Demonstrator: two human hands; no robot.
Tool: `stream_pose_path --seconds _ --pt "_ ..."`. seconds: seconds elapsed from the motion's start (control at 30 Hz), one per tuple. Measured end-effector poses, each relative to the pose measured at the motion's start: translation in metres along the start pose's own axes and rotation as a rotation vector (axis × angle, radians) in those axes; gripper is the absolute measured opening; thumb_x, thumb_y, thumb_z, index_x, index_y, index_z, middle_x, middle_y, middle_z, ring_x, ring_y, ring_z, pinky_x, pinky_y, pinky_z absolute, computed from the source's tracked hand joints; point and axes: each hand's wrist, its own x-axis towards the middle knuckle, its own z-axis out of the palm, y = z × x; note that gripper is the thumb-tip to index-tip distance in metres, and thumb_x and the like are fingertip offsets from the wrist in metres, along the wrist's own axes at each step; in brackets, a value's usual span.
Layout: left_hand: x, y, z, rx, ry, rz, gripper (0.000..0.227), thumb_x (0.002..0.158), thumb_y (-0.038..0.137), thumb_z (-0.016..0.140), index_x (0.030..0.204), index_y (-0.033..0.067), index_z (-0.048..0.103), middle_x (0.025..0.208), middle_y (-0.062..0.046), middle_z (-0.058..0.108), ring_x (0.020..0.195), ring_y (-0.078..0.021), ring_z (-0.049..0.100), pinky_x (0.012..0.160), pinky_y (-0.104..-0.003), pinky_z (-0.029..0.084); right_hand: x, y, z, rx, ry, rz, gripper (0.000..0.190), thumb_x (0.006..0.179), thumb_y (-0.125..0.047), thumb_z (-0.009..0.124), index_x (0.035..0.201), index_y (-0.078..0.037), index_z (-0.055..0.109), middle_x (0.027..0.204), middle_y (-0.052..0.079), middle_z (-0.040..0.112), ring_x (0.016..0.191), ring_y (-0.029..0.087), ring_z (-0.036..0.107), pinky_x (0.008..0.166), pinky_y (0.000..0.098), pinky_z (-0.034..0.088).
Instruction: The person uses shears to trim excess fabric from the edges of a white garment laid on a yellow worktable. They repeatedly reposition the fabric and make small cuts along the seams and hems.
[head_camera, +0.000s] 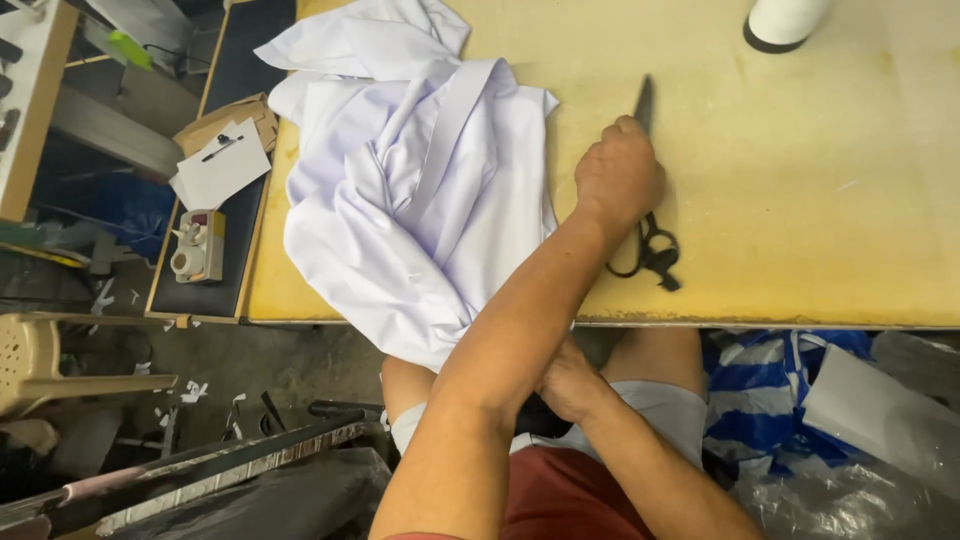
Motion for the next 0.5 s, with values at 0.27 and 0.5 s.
stream_pose_path --seconds 0.27,0.5 --pt "-0.026 -0.009 -0.216 -0.671 -0.282 -0.061 0.053 0.086 0.024 0.047 0.138 0.0109 0.047 0.118 -0.020 0.072 0.106 -0.0387 0.069 0.092 -0.046 0.051 -0.029 -0.010 0.014 0.311 0.094 0.055 0.013 0.095 -0.013 0.064 0.107 -0.007 0.063 0.099 0.017 0.075 0.090 0.033 0.075 0.081 0.0493 0.064" --pt "-0.161 -0.061 -0.351 -0.492 -0.575 -0.599 0.041 0.095 0.054 0.034 0.097 0.0217 0.058 0.087 0.005 0.067 0.093 -0.0137 0.063 0.091 -0.035 0.044 -0.035 -0.044 0.019 0.217 0.057 0.006 0.024 0.094 -0.022 0.066 0.115 -0.010 0.065 0.109 0.014 0.075 0.099 0.037 0.078 0.093 0.0512 0.063"
